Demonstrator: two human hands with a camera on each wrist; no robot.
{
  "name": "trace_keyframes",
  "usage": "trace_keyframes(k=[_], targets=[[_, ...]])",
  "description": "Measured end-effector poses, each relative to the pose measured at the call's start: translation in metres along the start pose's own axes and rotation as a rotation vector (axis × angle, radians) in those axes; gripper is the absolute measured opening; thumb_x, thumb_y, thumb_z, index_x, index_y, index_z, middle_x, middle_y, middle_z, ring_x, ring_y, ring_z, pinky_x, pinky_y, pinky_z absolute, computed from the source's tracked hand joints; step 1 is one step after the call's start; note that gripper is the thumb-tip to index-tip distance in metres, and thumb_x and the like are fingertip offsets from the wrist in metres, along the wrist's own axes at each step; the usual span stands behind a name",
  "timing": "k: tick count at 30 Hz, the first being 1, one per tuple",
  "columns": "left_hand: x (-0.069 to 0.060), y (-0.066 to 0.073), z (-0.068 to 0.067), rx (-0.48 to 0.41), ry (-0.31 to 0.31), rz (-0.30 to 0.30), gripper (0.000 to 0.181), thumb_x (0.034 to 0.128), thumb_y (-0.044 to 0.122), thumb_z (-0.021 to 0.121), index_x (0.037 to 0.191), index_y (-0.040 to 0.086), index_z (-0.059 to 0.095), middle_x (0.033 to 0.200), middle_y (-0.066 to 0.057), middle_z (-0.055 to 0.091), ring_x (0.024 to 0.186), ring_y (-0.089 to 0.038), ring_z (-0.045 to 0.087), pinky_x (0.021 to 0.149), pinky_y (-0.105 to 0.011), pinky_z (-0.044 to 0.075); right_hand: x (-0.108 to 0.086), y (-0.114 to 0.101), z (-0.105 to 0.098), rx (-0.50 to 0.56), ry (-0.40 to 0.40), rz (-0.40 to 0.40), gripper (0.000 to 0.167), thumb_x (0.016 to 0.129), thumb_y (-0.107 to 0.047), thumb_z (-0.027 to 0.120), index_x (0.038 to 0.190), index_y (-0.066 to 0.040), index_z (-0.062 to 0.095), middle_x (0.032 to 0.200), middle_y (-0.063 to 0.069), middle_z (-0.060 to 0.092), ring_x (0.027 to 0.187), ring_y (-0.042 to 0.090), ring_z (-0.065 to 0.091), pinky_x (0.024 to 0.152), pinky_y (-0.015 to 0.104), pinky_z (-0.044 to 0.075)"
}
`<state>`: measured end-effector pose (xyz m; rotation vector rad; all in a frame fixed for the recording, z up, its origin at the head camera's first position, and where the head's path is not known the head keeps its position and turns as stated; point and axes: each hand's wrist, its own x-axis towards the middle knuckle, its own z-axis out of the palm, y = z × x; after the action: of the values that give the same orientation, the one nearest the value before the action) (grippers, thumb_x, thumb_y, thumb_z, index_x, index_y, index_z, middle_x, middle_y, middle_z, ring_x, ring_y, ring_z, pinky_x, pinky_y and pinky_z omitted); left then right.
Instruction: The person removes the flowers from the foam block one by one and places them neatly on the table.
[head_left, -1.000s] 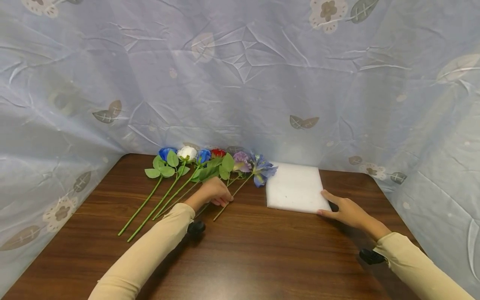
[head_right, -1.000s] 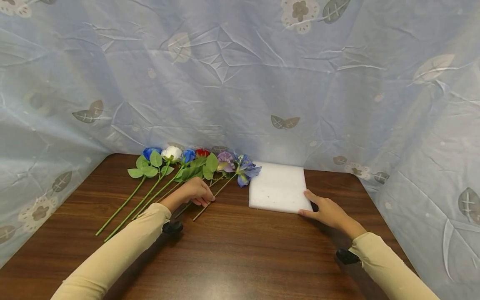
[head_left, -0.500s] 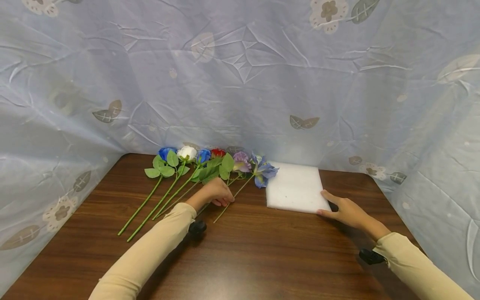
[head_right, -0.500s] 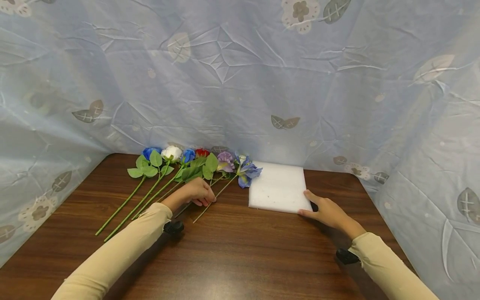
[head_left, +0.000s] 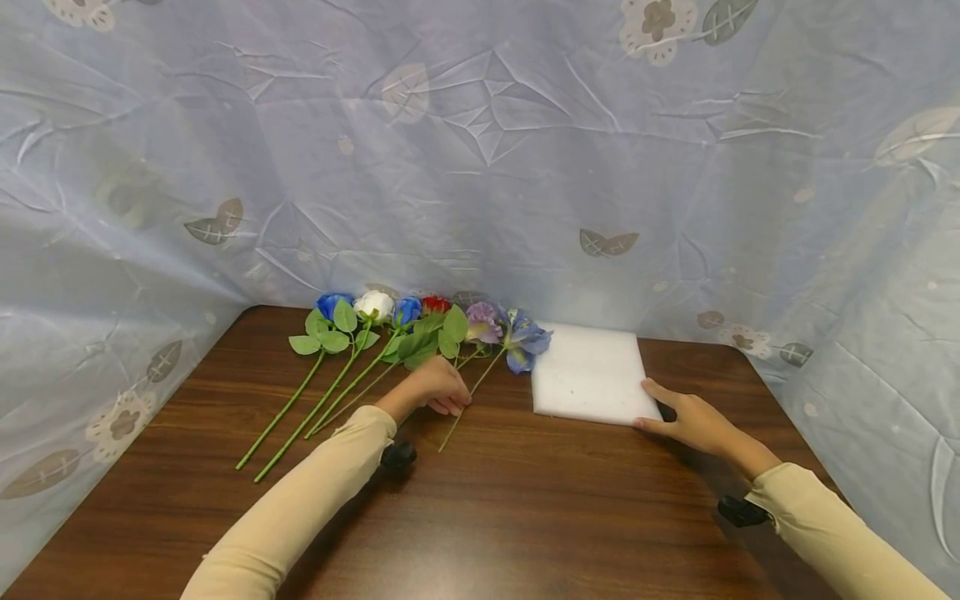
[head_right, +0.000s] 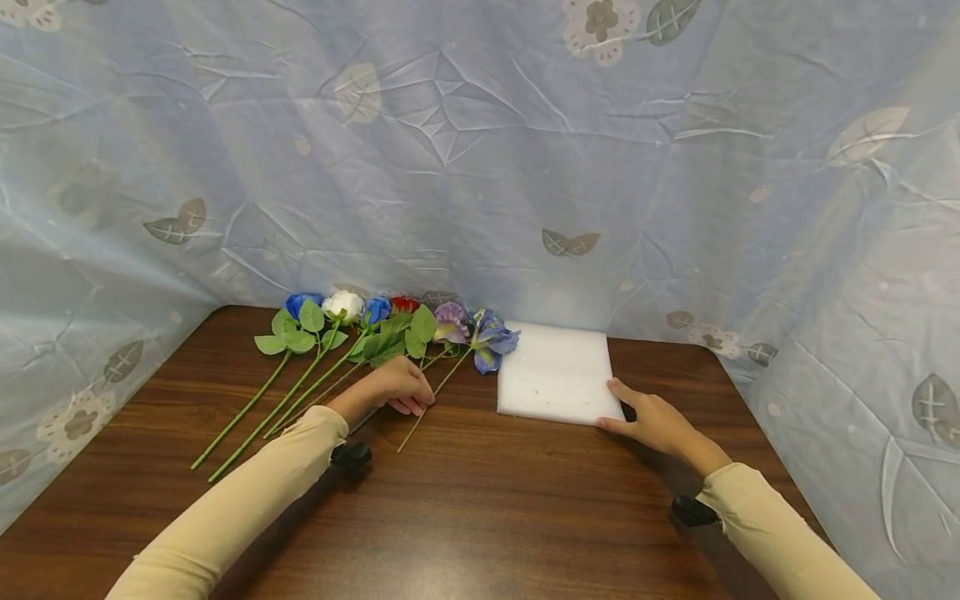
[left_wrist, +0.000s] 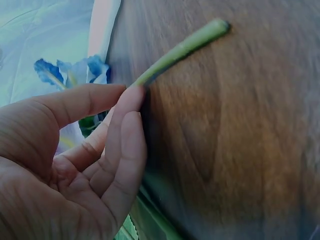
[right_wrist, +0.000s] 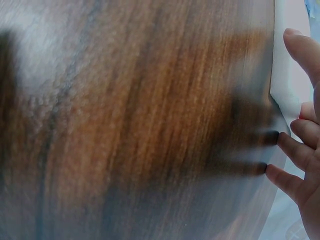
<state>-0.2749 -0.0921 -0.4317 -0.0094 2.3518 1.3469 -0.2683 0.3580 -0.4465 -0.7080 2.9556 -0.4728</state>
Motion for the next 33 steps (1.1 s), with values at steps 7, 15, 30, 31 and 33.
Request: trace_keyframes(k=[7,15,30,31,33], targets=[[0.0007,0.0005,0.0054,0.002,0.062,0.010,0.005,0.0839,0.001,0.074,0.083,-0.002,0.077,0.066,-0.006,0.072,0.054,-0.011,0.069,0.056,-0.028,0.061,0.0002,0.0004,0.0005,0.003,-0.005,0.003,0.089,0.094,-0.053,0.068,0.155,0.003,0.036,0.156,0.028,0.040,0.137,0.049,0.048,0.106,0.064,0.045],[-0.0008,0.0027,0.0038,-0.007,0.099,-0.020,0.005,0.0839,0.002,0.074,0.083,-0.003,0.076,0.070,-0.010,0.073,0.054,-0.012,0.068,0.057,-0.029,0.061,-0.0005,0.0001,0.0010,0.003,-0.011,0.007,0.089,0.094,-0.053,0.068,0.156,0.003,0.036,0.156,0.028,0.040,0.137,0.049,0.048,0.106,0.064,0.046],[-0.0015,0.0063,-0.0003,0.071,0.044,-0.028,0.009,0.0830,0.007,0.077,0.089,0.000,0.079,0.069,-0.003,0.069,0.066,-0.016,0.072,0.064,-0.031,0.062,0.0004,-0.0018,-0.0036,0.004,-0.032,0.015,0.091,0.093,-0.055,0.068,0.156,0.002,0.036,0.156,0.029,0.039,0.138,0.050,0.047,0.106,0.065,0.044],[-0.0017,0.0062,-0.0007,0.080,0.044,-0.022,0.010,0.0828,0.007,0.077,0.090,0.001,0.079,0.069,-0.003,0.069,0.067,-0.016,0.073,0.064,-0.031,0.061,0.0009,-0.0021,-0.0045,0.001,-0.035,0.017,0.091,0.093,-0.055,0.068,0.155,0.002,0.036,0.156,0.029,0.040,0.138,0.050,0.047,0.107,0.065,0.044],[-0.0013,0.0062,-0.0021,0.100,0.040,-0.017,0.012,0.0831,0.010,0.077,0.091,0.002,0.080,0.070,-0.001,0.069,0.069,-0.016,0.073,0.065,-0.031,0.061,0.0022,-0.0035,-0.0067,-0.011,-0.048,0.022,0.092,0.093,-0.057,0.068,0.155,0.003,0.037,0.157,0.029,0.039,0.139,0.050,0.046,0.107,0.065,0.044]])
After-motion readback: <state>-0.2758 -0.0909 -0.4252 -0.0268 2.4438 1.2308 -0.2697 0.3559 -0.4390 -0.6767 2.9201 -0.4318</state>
